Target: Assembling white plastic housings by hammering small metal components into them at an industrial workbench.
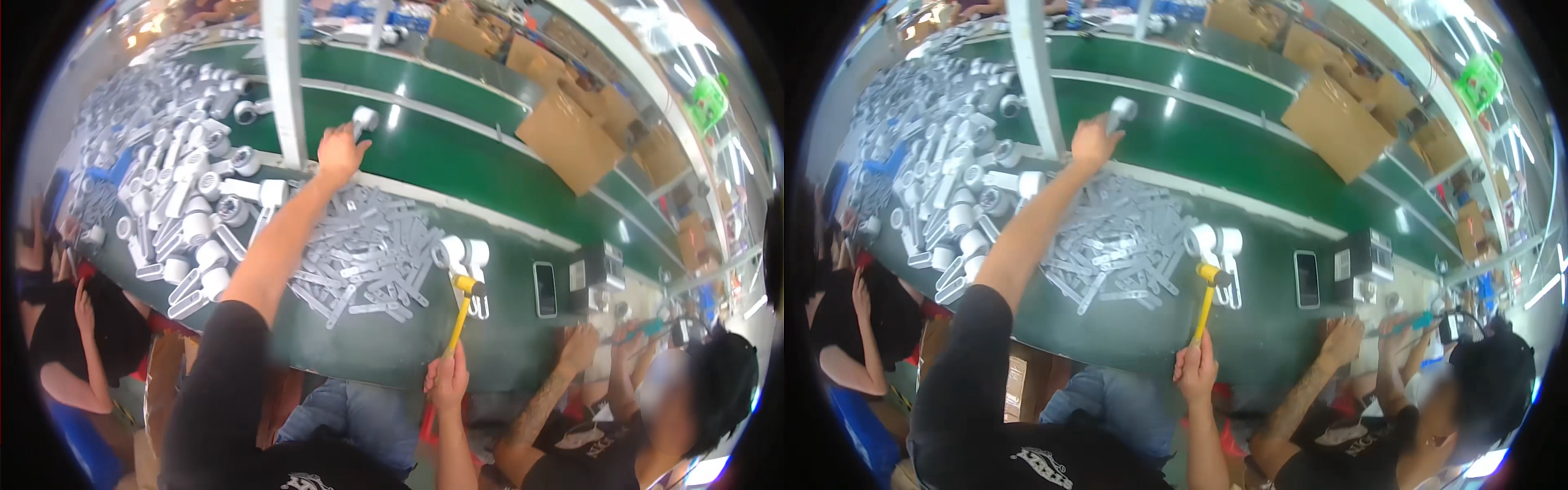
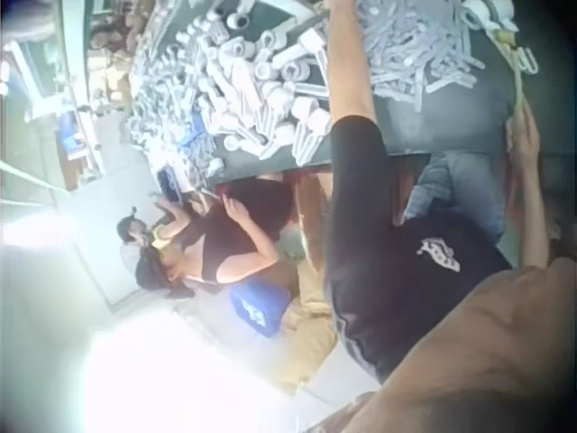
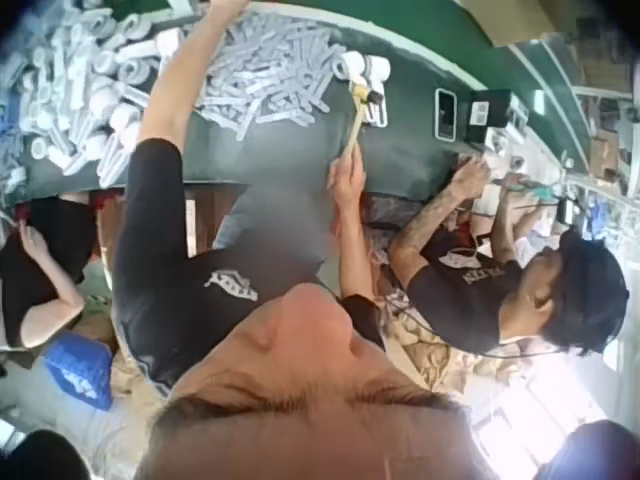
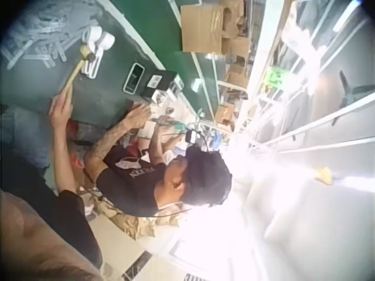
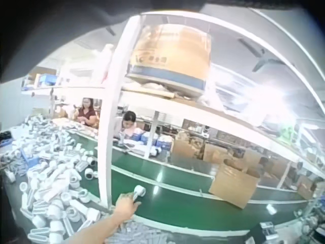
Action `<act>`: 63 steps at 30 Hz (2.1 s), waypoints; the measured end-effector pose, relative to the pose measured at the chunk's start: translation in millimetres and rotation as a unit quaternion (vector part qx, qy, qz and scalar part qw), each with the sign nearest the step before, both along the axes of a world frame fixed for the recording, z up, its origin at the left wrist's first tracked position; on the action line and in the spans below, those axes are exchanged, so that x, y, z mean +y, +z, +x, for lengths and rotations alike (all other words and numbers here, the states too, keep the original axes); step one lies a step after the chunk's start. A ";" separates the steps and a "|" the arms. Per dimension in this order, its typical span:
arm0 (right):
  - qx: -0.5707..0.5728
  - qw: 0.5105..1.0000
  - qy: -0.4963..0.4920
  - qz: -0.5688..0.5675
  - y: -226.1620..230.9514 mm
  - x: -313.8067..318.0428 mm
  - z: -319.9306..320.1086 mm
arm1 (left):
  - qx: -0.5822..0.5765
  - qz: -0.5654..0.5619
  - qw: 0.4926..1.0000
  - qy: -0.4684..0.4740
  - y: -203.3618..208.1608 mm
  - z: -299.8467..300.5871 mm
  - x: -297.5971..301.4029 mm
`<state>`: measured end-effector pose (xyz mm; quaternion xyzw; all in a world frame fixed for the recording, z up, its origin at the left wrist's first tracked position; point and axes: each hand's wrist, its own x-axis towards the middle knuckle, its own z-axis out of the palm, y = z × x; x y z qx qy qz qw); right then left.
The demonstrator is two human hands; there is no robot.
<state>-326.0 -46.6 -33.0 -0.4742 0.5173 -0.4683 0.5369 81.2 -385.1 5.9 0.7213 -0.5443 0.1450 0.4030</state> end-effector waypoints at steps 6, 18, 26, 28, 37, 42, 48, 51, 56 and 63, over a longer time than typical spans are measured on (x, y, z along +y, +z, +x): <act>-0.025 0.998 -0.053 -0.001 16.8 -2.5 8.1 | -0.019 0.107 0.816 -0.568 20.4 -129.0 58.6; -0.074 0.995 -0.056 -0.025 13.1 2.5 4.1 | 0.054 0.134 0.904 -0.403 72.2 -124.8 227.5; -0.031 0.997 0.012 -0.064 13.3 -1.4 3.9 | 0.126 0.201 0.958 -0.163 19.5 -81.1 409.5; -0.031 0.997 0.020 -0.062 13.5 -2.2 5.7 | 0.101 0.188 0.965 -0.151 26.1 -79.4 415.8; 0.034 0.998 0.007 -0.051 9.2 -3.7 1.6 | -0.058 0.196 0.947 -0.248 28.8 -106.0 316.9; 0.008 0.999 -0.037 0.009 12.2 -3.4 9.5 | -0.179 0.195 0.930 -0.255 -9.7 -111.4 280.9; -0.024 0.999 0.017 0.021 44.3 6.4 25.8 | 0.233 0.188 0.912 -0.280 39.9 -124.2 329.7; -0.114 0.992 0.032 0.045 91.9 27.4 71.8 | 0.527 0.174 0.757 -0.346 41.3 -145.3 370.8; -0.022 0.997 0.054 0.041 92.7 34.9 85.0 | 0.666 0.124 0.661 -0.323 33.4 -167.4 403.3; 0.041 0.998 0.049 0.012 111.8 20.4 64.5 | 0.080 0.004 0.971 -0.224 40.6 -109.3 412.1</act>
